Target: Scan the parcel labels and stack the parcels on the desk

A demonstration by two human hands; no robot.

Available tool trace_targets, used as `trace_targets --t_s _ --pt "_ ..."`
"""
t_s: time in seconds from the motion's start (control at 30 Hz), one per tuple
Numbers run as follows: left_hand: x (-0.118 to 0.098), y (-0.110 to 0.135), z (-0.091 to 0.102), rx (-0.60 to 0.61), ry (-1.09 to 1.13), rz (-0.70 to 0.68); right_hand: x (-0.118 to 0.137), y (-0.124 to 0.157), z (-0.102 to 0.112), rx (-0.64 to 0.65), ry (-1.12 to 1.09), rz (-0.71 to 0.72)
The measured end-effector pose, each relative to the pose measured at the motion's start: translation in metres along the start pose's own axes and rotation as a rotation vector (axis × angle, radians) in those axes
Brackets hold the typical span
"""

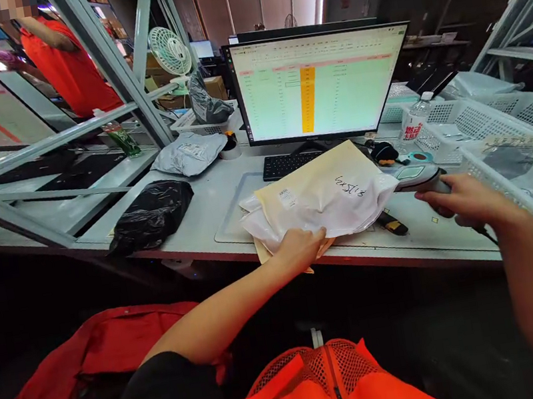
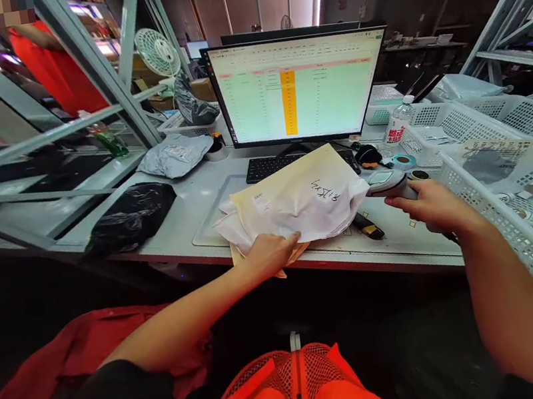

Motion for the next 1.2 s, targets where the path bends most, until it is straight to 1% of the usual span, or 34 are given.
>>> trace_targets --t_s 0.07,0.1,0.17,0.2,0.27,0.37,0.43,0.5,0.53,0.6,0.7,0.77,0.9,0.97,1.0,1.07,1.13,1.2 --pt "-0.002 -0.001 0.001 -0.01 0.001 -0.014 0.009 0.007 0.017 -0.004 0.027 -0.016" --pt "-0.004 -0.001 0.001 -0.018 0.002 -0.021 0.018 0.01 0.026 -0.014 0.054 0.008" --pt "-0.007 -0.001 0.002 -0.021 0.004 -0.028 0.046 0.013 0.04 -0.036 0.079 0.103" --pt "-0.009 -0.001 0.003 -0.014 0.006 -0.033 0.063 0.015 0.042 -0.018 0.079 0.154" --pt "-0.013 0.0 0.005 0.007 0.014 -0.04 0.102 0.019 0.034 0.069 0.071 0.257" --pt "-0.017 0.001 0.008 0.03 0.023 -0.062 0.161 0.023 0.01 0.212 0.094 0.378" --pt "-0.017 0.001 0.008 0.021 0.035 -0.065 0.192 0.023 -0.006 0.268 0.105 0.425" --pt "-0.016 0.001 0.006 0.009 0.045 -0.071 0.214 0.021 -0.018 0.311 0.104 0.452" --pt "-0.015 0.001 0.006 0.007 0.05 -0.072 0.22 0.02 -0.023 0.329 0.105 0.458" --pt "-0.014 0.002 0.006 0.011 0.054 -0.064 0.224 0.017 -0.029 0.341 0.112 0.452" --pt "-0.013 0.004 0.009 0.016 0.063 -0.025 0.212 0.01 -0.028 0.293 0.101 0.438" --pt "-0.012 0.005 0.009 0.015 0.068 -0.005 0.192 0.003 -0.024 0.227 0.092 0.432" --pt "-0.006 0.008 0.007 0.004 0.106 0.023 0.131 -0.019 -0.018 0.093 0.147 0.372" --pt "0.0 0.009 0.011 -0.01 0.184 0.031 0.096 -0.032 -0.018 0.017 0.222 0.314" --pt "0.005 0.009 0.016 -0.029 0.243 0.034 0.079 -0.04 -0.019 -0.027 0.276 0.276" --pt "0.019 0.005 0.033 -0.097 0.361 0.078 0.045 -0.054 -0.024 -0.107 0.396 0.186" --pt "0.045 -0.002 0.057 -0.203 0.411 0.208 0.017 -0.066 -0.034 -0.168 0.481 0.101" --pt "0.076 -0.013 0.082 -0.319 0.377 0.375 -0.005 -0.074 -0.05 -0.172 0.508 0.026"
Point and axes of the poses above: each hand's wrist, its own y-axis away from the middle knuckle, its own z-axis out of the back of the hand, x = y × z, the point moved 9 cm from there along -y, towards the middle knuckle, and after that the axes turned 8 degrees about y, right-handed, at the moved point
